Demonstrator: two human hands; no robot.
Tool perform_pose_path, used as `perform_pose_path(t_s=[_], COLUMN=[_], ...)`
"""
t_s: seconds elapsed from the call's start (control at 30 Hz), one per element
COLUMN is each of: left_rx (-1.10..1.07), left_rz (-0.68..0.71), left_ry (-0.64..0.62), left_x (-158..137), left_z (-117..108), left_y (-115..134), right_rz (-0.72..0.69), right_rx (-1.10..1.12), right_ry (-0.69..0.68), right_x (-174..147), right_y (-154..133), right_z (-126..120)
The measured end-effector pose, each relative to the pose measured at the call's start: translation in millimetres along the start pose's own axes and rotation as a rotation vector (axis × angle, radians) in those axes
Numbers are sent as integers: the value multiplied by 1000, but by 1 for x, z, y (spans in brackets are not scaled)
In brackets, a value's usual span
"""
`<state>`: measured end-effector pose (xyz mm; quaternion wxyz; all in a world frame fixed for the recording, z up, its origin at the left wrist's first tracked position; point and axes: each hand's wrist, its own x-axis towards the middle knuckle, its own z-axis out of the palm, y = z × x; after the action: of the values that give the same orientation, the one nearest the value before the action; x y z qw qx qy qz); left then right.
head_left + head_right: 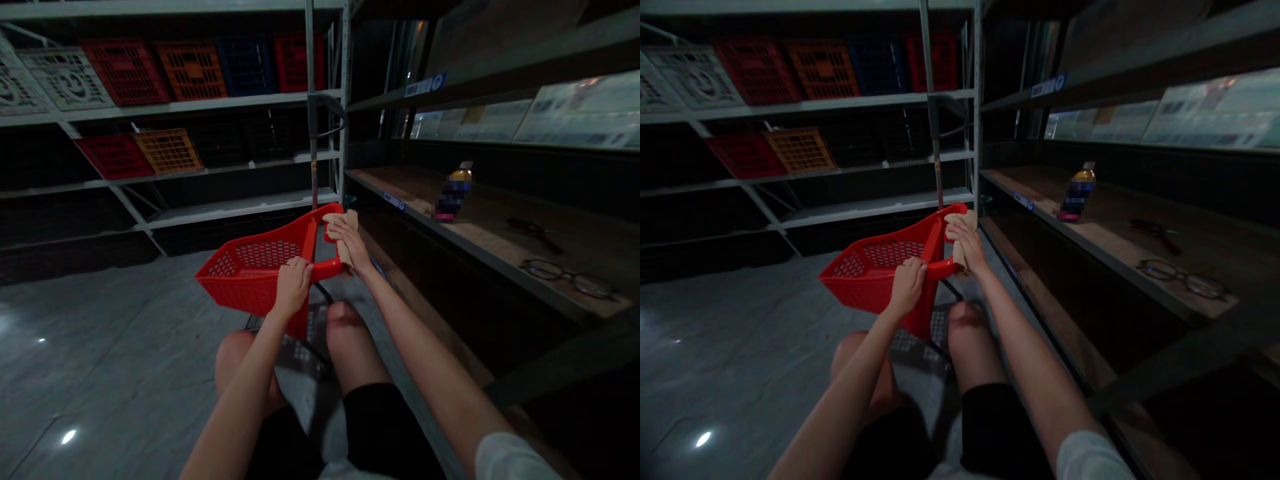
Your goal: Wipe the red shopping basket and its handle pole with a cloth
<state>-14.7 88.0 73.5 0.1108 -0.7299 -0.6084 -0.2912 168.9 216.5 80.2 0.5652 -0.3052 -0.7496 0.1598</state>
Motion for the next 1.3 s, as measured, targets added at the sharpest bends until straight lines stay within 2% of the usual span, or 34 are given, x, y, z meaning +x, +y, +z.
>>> perform_pose_path(t_s=[0.13, 0.27, 0.33, 0.4, 0.5, 0.6, 0.7, 0.8, 0.93, 1.03, 1.17, 1.3], left_rx=[41, -80, -167, -185, -94, 28, 166, 323, 381, 363, 326, 293], left_rz=[-46, 20, 107, 134, 21, -41, -29, -109, -187, -203, -228, -278], left_ry=[-3, -38, -46, -13, -2, -107, -111, -70, -179, -217, -188, -101], left_x=[15, 23, 26, 26, 22, 17, 14, 11, 8, 10, 11, 6], left_z=[12, 16, 14, 11, 11, 19, 28, 31, 28, 29, 34, 36], left_y=[12, 5, -8, -30, -72, -107, -124, -136, -152, -158, -157, -155], right_rz=[-30, -70, -106, -169, -270, -390, -505, -569, -550, -516, -448, -425], right_rx=[-47, -311, -438, -511, -568, -607, -622, -613, -566, -565, -609, -618], right_ry=[142, 186, 138, 75, 24, -56, -188, -237, -239, -162, -17, -46], right_x=[-27, -52, -56, -56, -50, -42, -33, -23, -16, -21, -32, -44], right_y=[-17, -33, -34, -31, -23, -18, -14, -3, 28, 50, 66, 81], right_z=[9, 20, 24, 27, 33, 47, 70, 91, 97, 96, 108, 128])
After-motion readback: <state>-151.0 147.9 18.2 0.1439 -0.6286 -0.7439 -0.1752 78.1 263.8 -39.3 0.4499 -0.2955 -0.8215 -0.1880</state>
